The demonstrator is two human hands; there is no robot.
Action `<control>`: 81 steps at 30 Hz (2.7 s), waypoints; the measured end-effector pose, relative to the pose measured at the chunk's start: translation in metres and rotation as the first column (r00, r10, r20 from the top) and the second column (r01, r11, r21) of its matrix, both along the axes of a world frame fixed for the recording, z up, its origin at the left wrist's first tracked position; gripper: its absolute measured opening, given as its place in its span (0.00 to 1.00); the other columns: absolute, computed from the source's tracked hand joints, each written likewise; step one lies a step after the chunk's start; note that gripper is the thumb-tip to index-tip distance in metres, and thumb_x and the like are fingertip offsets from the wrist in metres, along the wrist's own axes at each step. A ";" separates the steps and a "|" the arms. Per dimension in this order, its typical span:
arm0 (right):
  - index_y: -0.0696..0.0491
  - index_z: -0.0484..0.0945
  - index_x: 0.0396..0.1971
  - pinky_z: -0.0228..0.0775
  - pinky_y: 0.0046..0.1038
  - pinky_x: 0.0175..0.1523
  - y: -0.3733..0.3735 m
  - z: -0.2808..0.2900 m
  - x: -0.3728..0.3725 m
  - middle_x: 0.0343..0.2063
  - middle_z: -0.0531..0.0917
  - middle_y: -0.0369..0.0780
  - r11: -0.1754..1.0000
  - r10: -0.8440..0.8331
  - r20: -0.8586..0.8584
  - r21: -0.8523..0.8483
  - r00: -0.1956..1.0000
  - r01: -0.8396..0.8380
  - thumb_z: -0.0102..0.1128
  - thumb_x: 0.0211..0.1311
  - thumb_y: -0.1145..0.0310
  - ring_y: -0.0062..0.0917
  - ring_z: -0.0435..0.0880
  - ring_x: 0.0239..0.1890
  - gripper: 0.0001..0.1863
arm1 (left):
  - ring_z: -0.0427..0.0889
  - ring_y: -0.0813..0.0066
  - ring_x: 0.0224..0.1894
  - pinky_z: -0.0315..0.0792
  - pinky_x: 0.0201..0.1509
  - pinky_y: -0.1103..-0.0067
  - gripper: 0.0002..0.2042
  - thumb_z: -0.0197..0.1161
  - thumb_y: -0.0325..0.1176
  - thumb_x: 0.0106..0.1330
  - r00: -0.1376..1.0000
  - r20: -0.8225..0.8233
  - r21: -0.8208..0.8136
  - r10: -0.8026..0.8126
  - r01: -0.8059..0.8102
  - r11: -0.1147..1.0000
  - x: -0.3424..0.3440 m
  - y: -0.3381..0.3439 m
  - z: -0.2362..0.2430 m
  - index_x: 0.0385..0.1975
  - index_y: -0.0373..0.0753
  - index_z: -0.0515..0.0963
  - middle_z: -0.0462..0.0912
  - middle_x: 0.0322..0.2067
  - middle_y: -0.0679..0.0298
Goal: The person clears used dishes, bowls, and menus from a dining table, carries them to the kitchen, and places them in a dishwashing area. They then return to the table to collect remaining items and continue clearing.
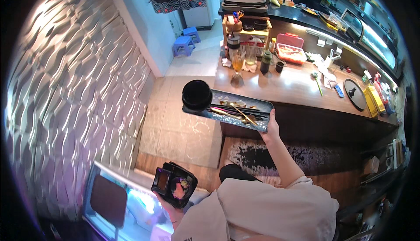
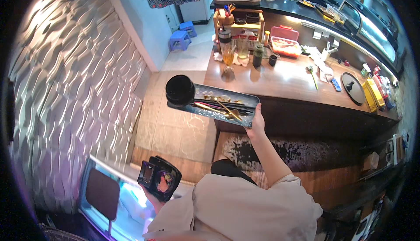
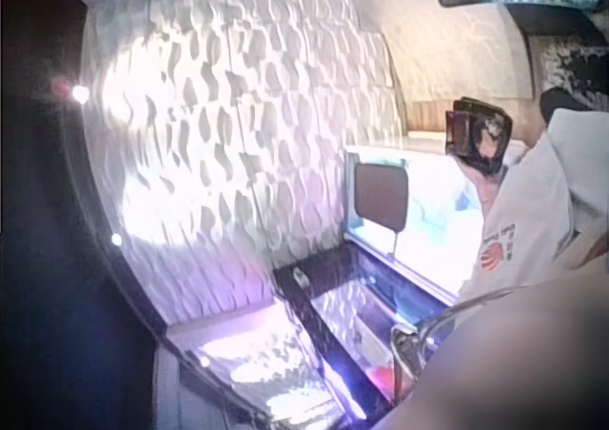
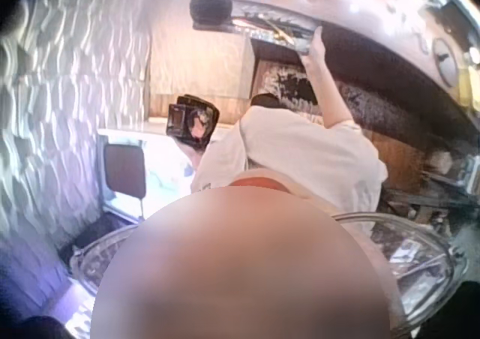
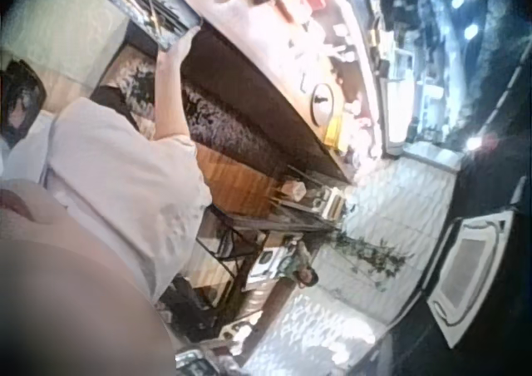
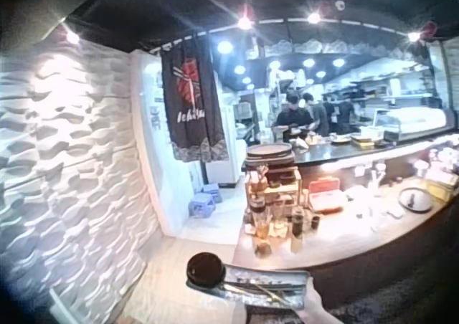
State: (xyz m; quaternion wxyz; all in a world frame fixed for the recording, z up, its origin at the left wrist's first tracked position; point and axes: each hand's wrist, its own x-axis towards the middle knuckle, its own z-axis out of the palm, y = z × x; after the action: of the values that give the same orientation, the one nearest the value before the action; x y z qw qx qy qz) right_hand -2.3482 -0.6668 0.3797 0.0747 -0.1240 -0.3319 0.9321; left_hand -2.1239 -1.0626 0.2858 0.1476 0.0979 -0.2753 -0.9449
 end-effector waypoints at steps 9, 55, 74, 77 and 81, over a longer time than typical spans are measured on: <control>0.50 0.73 0.57 0.78 0.36 0.54 -0.121 0.034 -0.275 0.50 0.82 0.38 0.999 0.002 0.013 0.033 1.000 -0.003 0.43 0.73 0.42 0.30 0.83 0.52 0.28 | 0.71 0.58 0.63 0.67 0.67 0.61 0.38 0.43 0.68 0.69 0.980 0.130 -0.066 0.151 -0.143 0.987 -0.266 -0.116 0.066 0.69 0.46 0.63 0.70 0.64 0.60; 0.58 0.70 0.57 0.72 0.33 0.60 -0.167 0.089 -0.865 0.52 0.79 0.42 0.602 -0.735 0.409 0.024 0.541 0.798 0.47 0.72 0.42 0.28 0.80 0.53 0.33 | 0.74 0.55 0.60 0.67 0.66 0.58 0.35 0.40 0.65 0.71 0.713 0.371 -0.332 -0.595 0.700 0.632 -1.456 -0.071 0.222 0.63 0.40 0.69 0.76 0.58 0.56; 0.61 0.71 0.54 0.73 0.34 0.60 -0.123 0.190 -1.213 0.51 0.80 0.45 0.594 -0.700 0.531 0.061 0.478 0.802 0.44 0.73 0.42 0.30 0.81 0.52 0.33 | 0.76 0.58 0.58 0.69 0.64 0.60 0.34 0.40 0.64 0.72 0.637 0.382 -0.230 -0.669 0.767 0.599 -1.820 0.034 0.297 0.63 0.40 0.69 0.76 0.58 0.57; 0.60 0.71 0.55 0.71 0.35 0.61 0.063 0.204 -1.418 0.52 0.79 0.45 0.674 -0.683 0.433 0.065 0.588 0.736 0.44 0.73 0.42 0.30 0.80 0.53 0.33 | 0.76 0.58 0.58 0.70 0.64 0.61 0.34 0.40 0.64 0.72 0.625 0.432 -0.214 -0.651 0.772 0.599 -1.984 0.174 0.305 0.63 0.40 0.69 0.76 0.58 0.57; 0.59 0.69 0.59 0.70 0.35 0.62 0.188 0.244 -1.602 0.54 0.78 0.45 0.656 -0.666 0.502 0.041 0.552 0.754 0.45 0.73 0.42 0.31 0.78 0.56 0.34 | 0.77 0.59 0.58 0.70 0.64 0.61 0.34 0.41 0.64 0.72 0.644 0.426 -0.216 -0.636 0.755 0.619 -2.138 0.273 0.334 0.63 0.40 0.69 0.76 0.58 0.57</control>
State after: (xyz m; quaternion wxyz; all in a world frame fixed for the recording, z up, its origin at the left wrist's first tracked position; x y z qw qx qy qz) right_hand -3.9502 -0.4792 0.6239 0.3505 -0.4781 -0.1751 0.7861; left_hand -4.2622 -0.7895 0.6201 -0.2641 0.0981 -0.4859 -0.8274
